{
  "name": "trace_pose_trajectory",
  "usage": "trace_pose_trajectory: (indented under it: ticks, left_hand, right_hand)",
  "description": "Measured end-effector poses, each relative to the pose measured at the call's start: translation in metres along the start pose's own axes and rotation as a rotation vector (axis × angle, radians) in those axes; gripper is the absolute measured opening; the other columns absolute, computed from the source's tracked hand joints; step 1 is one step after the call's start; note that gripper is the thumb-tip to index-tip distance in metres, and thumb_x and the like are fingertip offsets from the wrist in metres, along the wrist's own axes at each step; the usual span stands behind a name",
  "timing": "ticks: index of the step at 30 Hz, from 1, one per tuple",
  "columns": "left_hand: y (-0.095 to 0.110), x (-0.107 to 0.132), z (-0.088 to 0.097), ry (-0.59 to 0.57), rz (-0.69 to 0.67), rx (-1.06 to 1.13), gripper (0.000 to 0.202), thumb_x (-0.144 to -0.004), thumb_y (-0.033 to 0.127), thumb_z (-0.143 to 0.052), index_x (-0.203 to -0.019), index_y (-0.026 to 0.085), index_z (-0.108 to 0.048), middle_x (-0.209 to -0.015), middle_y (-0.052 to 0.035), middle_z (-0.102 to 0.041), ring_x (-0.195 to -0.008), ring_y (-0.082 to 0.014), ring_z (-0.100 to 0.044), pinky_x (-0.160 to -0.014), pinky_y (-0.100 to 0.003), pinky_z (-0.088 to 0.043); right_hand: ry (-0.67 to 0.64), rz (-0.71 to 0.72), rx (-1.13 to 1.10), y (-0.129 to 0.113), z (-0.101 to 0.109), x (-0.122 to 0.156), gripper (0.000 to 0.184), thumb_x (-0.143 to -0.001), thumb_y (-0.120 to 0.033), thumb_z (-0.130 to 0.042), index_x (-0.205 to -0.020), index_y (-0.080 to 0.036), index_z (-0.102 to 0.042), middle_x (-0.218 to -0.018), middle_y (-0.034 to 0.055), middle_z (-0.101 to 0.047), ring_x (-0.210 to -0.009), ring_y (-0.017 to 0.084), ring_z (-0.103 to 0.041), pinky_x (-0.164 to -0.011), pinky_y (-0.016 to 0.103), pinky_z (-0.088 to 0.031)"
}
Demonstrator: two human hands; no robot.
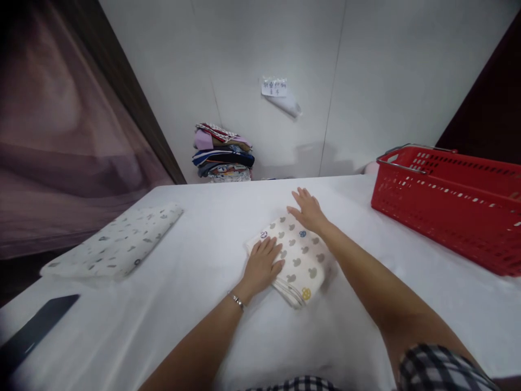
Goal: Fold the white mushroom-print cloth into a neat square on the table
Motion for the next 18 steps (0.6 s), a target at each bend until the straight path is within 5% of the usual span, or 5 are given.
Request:
trace_pose_trajectory:
  ticks: [6,18]
  left_hand:
    - [-0.001,0.0,0.002,-0.024,0.003,0.032,0.046,-0.09,0.04,-0.045,-0.131,0.021,-0.048,-0.143,-0.0086,-0.041,-0.135,-0.0266,-0.03,-0.111,-0.049,-0.024]
    - [-0.001,0.001,-0.006,-0.02,0.016,0.042,0.048,-0.09,0.044,-0.043,-0.132,0.02,-0.047,-0.145,-0.009,-0.039,-0.136,-0.0265,-0.028,-0.112,-0.048,-0.02]
  right_hand:
    - [-0.29,0.004,0.246,0.003,-0.079,-0.002,0.057,-0.093,-0.049,-0.028,-0.142,-0.02,-0.034,-0.15,0.0118,-0.027,-0.139,0.029,-0.019,-0.109,0.053,-0.019]
    - [-0.26,0.027,0.236,0.014,-0.088,0.002,0.057,-0.093,-0.052,-0.027,-0.141,-0.023,-0.036,-0.15,0.0093,-0.028,-0.139,0.029,-0.021,-0.109,0.051,-0.021]
Point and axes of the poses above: each hand's wrist, its own x-axis away from the middle knuckle, its own z-axis out of the back of the hand, y = z × x, the point moved 3 cm from there along -x, towards the middle knuckle
